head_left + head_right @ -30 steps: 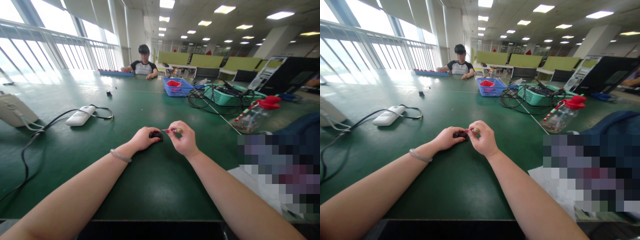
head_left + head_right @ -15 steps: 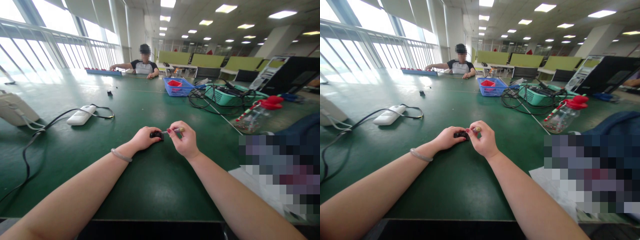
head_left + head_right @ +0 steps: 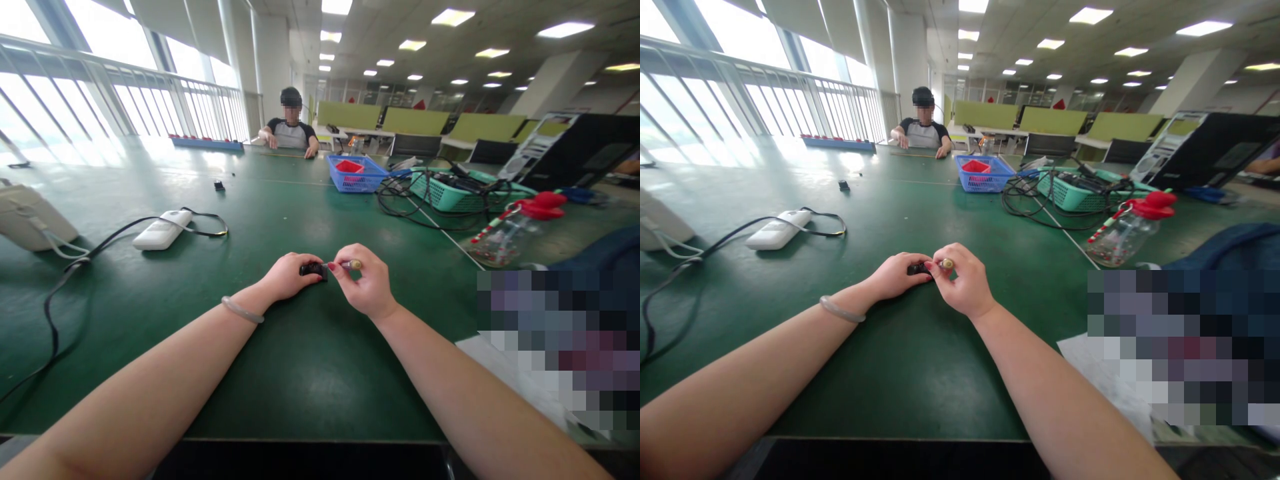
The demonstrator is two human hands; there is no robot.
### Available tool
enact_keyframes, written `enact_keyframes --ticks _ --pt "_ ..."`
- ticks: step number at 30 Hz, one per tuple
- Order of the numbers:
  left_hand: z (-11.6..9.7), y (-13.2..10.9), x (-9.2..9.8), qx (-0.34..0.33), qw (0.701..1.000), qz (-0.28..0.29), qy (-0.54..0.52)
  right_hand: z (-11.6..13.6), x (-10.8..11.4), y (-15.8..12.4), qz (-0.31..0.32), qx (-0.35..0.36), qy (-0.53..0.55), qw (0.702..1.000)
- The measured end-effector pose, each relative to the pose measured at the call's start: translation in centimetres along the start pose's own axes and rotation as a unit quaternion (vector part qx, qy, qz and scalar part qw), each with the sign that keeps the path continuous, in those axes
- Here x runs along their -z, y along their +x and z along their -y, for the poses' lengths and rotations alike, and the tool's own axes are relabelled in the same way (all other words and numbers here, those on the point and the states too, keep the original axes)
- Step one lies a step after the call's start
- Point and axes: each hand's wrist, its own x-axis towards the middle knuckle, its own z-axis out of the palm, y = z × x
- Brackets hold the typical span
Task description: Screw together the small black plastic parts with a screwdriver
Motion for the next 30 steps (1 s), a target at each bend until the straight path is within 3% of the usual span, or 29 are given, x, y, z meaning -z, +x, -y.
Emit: enact_keyframes --ticks 16,24,27,30 --pt "0.02 0.02 -0.07 0.005 1.0 -0.002 0.002 0.06 -0.02 -0.07 0.003 0.029 -0.002 1.0" --pt "-0.12 0.03 0.03 0.006 1.0 0.003 0.003 -0.12 -0.29 -0.31 0.125 0.126 -0.059 0.982" --pt "-0.13 0.02 -0.01 0.003 1.0 -0.002 -0.003 0.36 -0.05 -0.14 0.067 0.086 -0.03 0.994" --pt "-0.09 0.04 -0.01 0.001 1.0 0.0 -0.002 0.51 0.12 -0.09 -0.002 -0.004 0.016 1.0"
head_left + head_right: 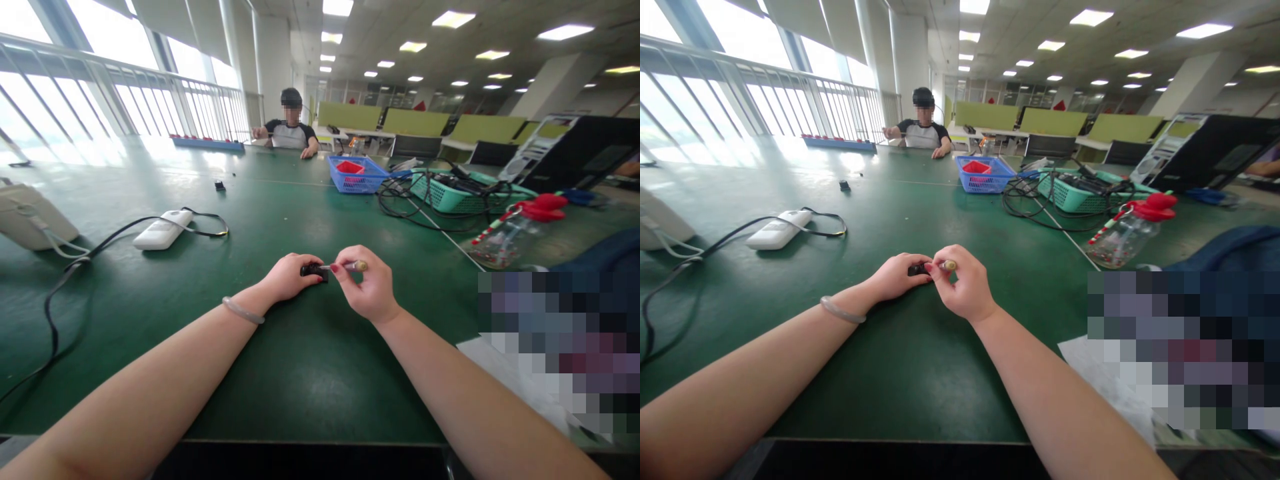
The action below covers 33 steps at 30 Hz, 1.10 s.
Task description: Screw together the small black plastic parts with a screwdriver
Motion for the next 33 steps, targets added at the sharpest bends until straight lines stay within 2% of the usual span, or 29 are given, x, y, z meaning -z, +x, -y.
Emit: enact_keyframes --ticks 4,7,16,22,25,33 --pt "0.0 0.0 0.1 0.001 1.0 0.007 0.011 -0.8 -0.3 -0.3 -0.04 -0.114 0.06 0.991" --pt "0.1 0.1 0.1 0.003 1.0 0.009 0.016 -1.2 -0.4 -0.4 -0.036 -0.126 0.064 0.989" --pt "0.0 0.0 0.0 -0.005 1.0 -0.001 -0.003 0.2 -0.3 0.1 0.01 0.032 -0.005 0.999" --pt "-0.5 -0.2 0.4 0.0 1.0 0.008 0.002 -0.1 -0.8 -0.3 0.108 0.11 -0.043 0.987" --pt "-0.5 -0.2 0.4 0.006 1.0 0.01 0.006 -0.3 -0.8 -0.4 0.136 0.109 -0.047 0.984" --pt "0.0 0.0 0.2 0.006 1.0 0.01 0.007 -1.0 0.0 -0.2 -0.006 -0.051 0.006 0.999"
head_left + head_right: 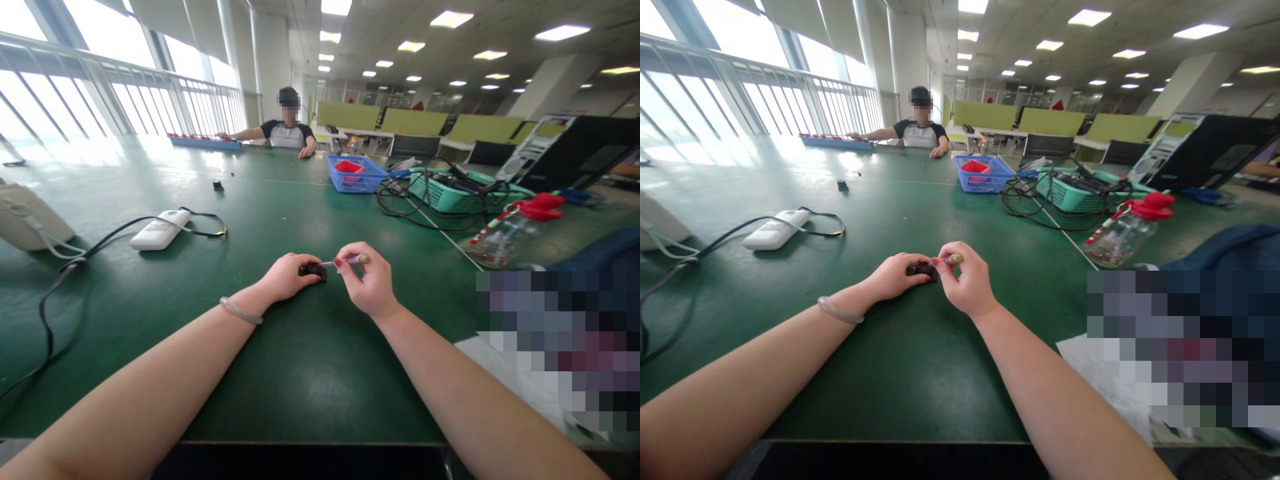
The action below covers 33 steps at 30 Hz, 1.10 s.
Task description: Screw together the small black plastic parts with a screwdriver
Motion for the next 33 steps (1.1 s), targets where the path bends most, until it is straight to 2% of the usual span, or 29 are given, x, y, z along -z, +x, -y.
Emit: enact_keyframes --ticks 4,12,17,25,30,33 --pt "0.1 0.0 0.0 0.001 1.0 0.006 0.0 -0.3 -0.1 -0.2 -0.033 -0.054 0.044 0.997" --pt "0.1 0.0 -0.1 -0.002 1.0 -0.003 -0.014 0.5 0.0 0.1 -0.009 0.034 -0.037 0.999" --pt "0.0 0.0 -0.1 0.002 1.0 -0.006 -0.013 0.6 -0.1 0.2 -0.006 0.048 -0.038 0.998" --pt "0.2 0.0 -0.2 -0.008 1.0 -0.01 -0.007 0.8 -0.1 0.2 0.034 0.081 -0.033 0.996" --pt "0.2 0.0 -0.1 -0.012 1.0 -0.004 -0.013 1.4 0.1 0.1 -0.014 0.034 -0.028 0.999" --pt "0.1 0.1 -0.1 -0.006 1.0 0.0 -0.012 1.4 0.1 0.1 -0.014 0.028 -0.028 0.999"
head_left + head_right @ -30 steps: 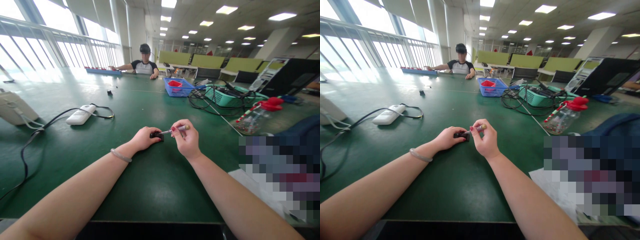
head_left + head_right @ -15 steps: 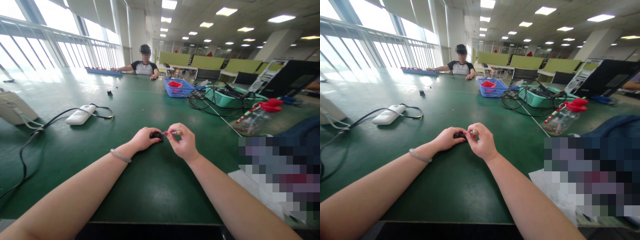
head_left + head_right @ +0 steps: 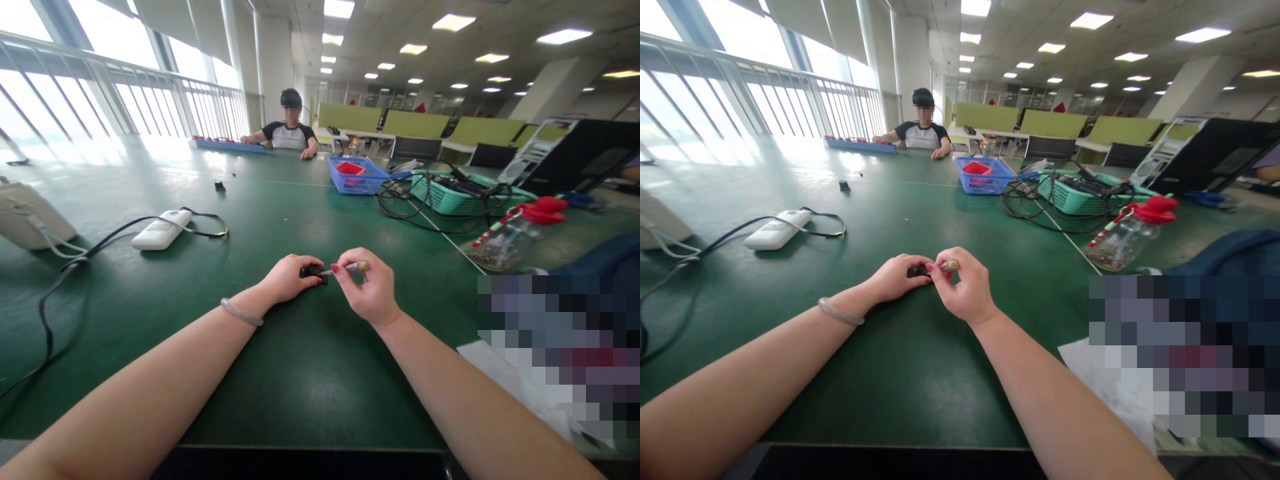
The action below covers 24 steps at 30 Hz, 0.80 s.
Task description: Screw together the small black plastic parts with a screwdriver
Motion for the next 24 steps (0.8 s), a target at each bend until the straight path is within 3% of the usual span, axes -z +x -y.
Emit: enact_keyframes --ticks 11,18,24 --pt "0.15 -0.06 0.0 -0.002 1.0 -0.003 0.004 -0.13 -0.52 -0.35 0.058 0.075 0.008 0.995" --pt "0.07 -0.16 0.12 -0.001 1.0 -0.008 0.003 -0.08 -0.62 -0.46 0.054 0.089 -0.006 0.995" --pt "0.06 -0.09 0.04 0.002 1.0 -0.004 0.007 -0.2 -0.99 -0.66 0.125 0.213 -0.069 0.967"
